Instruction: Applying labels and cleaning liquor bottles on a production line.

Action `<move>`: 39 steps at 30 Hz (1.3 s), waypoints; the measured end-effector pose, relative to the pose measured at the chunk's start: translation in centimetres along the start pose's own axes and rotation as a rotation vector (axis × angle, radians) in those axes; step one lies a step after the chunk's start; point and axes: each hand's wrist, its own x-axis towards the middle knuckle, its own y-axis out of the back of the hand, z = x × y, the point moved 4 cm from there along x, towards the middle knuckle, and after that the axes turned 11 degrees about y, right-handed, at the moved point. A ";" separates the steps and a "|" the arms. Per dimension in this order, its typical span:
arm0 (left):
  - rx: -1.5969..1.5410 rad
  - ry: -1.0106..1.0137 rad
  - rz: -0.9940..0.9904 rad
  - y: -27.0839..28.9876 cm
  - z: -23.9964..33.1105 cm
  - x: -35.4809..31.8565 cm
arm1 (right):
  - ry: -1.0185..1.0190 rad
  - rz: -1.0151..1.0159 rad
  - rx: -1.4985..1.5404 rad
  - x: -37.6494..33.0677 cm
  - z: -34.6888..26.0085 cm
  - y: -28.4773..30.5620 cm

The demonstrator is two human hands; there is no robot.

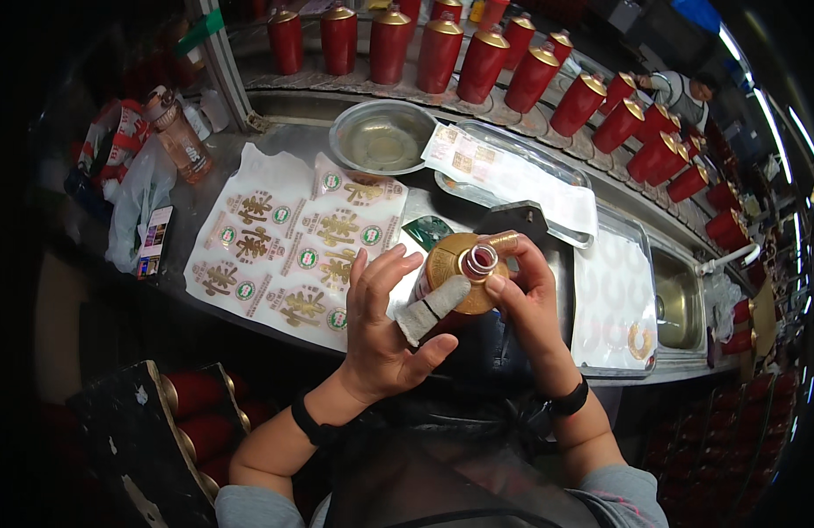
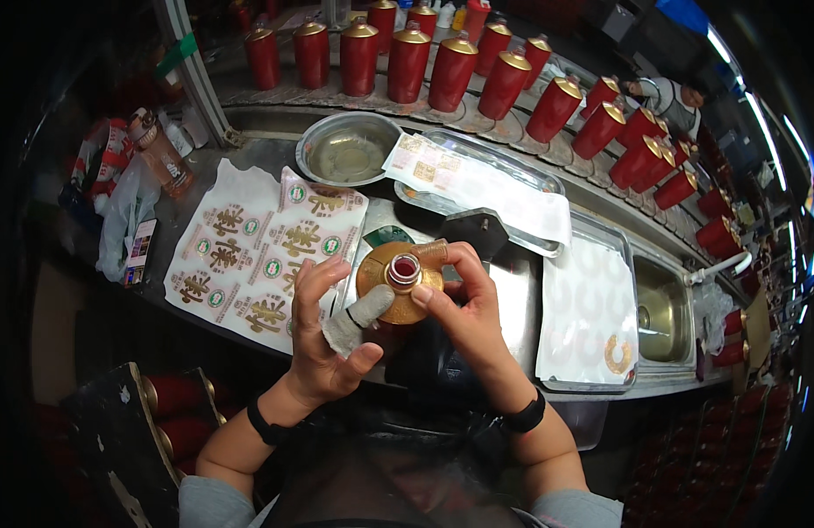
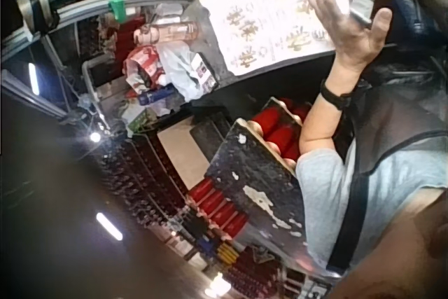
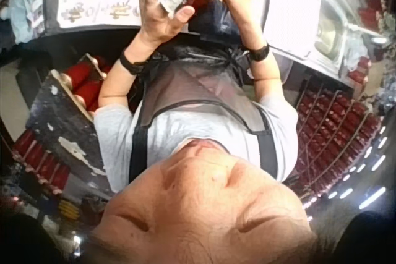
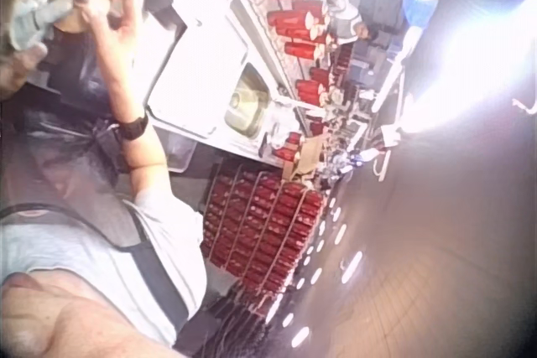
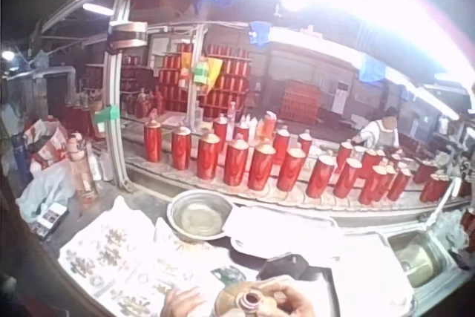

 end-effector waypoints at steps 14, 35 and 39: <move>0.139 -0.007 0.087 -2.4 3.7 0.8 | -0.001 -0.063 0.060 1.9 0.7 1.4; -0.964 0.631 -0.587 -1.1 -0.5 4.0 | -0.038 0.048 0.054 -2.2 -0.7 -0.4; -1.006 0.682 -0.439 -1.9 0.3 2.7 | -0.004 0.072 0.036 -1.9 -0.6 -0.6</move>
